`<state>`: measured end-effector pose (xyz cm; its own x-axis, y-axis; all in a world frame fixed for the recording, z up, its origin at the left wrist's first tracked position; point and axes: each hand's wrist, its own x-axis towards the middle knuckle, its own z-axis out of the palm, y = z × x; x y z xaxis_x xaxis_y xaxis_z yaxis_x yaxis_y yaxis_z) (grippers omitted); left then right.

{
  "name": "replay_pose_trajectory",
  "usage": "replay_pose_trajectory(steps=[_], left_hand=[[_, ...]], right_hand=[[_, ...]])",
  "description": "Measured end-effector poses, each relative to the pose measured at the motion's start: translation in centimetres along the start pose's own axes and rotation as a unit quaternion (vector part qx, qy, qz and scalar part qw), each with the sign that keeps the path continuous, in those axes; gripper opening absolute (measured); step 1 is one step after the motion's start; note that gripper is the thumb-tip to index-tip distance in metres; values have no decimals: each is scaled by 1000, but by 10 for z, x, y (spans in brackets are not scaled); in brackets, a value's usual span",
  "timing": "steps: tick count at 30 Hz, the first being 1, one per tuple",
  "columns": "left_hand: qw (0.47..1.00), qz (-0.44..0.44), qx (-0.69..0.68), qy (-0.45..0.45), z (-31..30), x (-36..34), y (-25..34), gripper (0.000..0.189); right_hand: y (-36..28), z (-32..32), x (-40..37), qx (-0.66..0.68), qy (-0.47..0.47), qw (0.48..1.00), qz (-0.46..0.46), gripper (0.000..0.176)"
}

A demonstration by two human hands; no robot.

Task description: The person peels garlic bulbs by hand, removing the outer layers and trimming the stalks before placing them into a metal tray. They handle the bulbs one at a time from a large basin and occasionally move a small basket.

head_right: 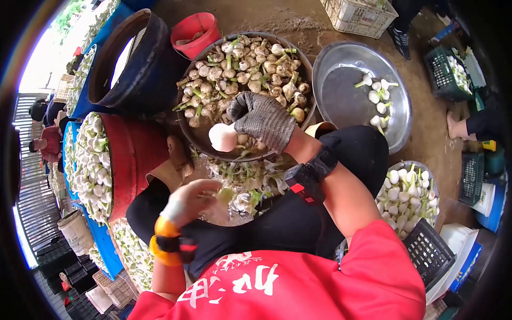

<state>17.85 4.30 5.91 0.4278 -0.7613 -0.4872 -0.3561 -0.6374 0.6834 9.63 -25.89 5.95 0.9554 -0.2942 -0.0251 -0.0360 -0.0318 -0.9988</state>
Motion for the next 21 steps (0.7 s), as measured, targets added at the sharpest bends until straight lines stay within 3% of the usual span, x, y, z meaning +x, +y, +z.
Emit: replay_pose_trajectory(steps=[1, 3, 4, 5, 7, 9, 10, 11, 12, 14, 17, 19, 21], left_hand=[[975, 32, 219, 19, 14, 4, -4, 56], [984, 52, 158, 60, 20, 22, 10, 53], [986, 24, -155, 62, 26, 32, 17, 56], [888, -11, -455, 63, 30, 39, 20, 60], [905, 3, -420, 64, 31, 48, 12, 49], [996, -14, -68, 55, 34, 61, -17, 45], [993, -37, 85, 70, 35, 66, -34, 42], [987, -65, 141, 48, 30, 74, -35, 39], [985, -72, 150, 43, 31, 86, -51, 35], [985, -68, 155, 38, 40, 119, -78, 29], [985, -31, 171, 22, 56, 183, -98, 26], [966, -3, 260, -15, 83, 221, -126, 28], [956, -71, 257, -120, 101, 245, -136, 29]], right_hand=[[1, 1, 0, 0, -2, 1000, 0, 16], [6, 0, 1, -66, -3, 997, -34, 17], [-5, -2, -1, -96, 2, 995, 26, 18], [-11, -6, -1, -164, 18, 986, 35, 19], [-11, -17, 3, -306, 134, 941, 42, 19], [5, -46, 5, -494, 269, 825, -52, 20], [-5, -50, 6, -476, 280, 834, -15, 23], [-12, -45, 6, -477, 280, 833, -9, 23], [-18, -34, 7, -333, 259, 906, 35, 21], [1, -27, 14, -344, 196, 917, -41, 18], [10, -3, 19, -356, 108, 928, -13, 19], [15, 6, 26, -377, 83, 922, -24, 19], [25, 13, 33, -381, 46, 923, 14, 16]])
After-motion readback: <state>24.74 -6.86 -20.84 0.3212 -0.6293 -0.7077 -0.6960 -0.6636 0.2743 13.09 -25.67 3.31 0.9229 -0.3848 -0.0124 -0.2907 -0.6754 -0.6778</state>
